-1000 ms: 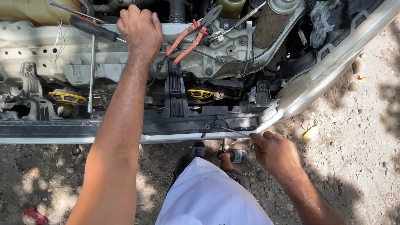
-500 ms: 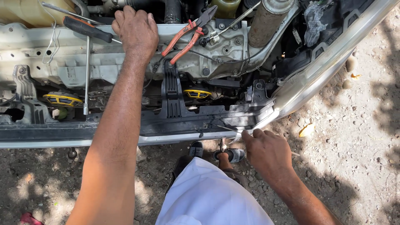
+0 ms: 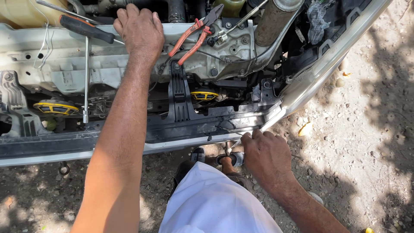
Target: Repairing the electrical wiring and headlight components in the engine bay of a car.
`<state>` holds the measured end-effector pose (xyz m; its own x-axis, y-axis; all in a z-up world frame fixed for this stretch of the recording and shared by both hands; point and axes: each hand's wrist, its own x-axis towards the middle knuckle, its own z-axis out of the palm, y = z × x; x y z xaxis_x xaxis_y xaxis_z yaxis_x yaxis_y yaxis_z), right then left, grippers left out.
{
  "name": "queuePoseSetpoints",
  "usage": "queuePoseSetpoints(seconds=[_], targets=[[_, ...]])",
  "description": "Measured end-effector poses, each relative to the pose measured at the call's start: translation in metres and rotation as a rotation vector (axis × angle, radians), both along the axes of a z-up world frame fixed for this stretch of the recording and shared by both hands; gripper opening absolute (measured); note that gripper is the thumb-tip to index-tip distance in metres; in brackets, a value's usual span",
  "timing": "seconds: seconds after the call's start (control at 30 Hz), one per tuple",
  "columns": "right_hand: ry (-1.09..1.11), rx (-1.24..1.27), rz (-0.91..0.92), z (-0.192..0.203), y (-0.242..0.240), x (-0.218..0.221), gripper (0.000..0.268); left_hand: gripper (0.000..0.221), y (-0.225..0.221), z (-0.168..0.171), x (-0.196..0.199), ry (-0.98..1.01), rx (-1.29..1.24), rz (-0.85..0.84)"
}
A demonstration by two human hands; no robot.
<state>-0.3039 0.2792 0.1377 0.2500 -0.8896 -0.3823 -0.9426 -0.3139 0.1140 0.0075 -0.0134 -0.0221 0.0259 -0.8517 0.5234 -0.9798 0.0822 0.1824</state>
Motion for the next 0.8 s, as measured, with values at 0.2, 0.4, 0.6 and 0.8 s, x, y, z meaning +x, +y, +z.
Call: queuePoseSetpoints(seconds=[0.2, 0.4, 0.6, 0.8], targets=[[-0.001, -0.007, -0.030, 0.001, 0.002, 0.012, 0.021, 0.036, 0.005, 0.011, -0.002, 0.020, 0.021, -0.002], [0.031, 0.024, -0.026, 0.010, -0.003, 0.022, 0.019, 0.036, 0.001, 0.009, -0.002, 0.020, 0.022, -0.005], [0.150, 0.156, 0.024, 0.022, -0.017, 0.042, 0.016, 0.035, 0.007, 0.020, -0.006, 0.042, 0.023, -0.022], [0.221, 0.167, 0.063, -0.011, -0.015, 0.042, 0.015, 0.029, 0.011, 0.017, -0.004, 0.084, -0.087, -0.041]])
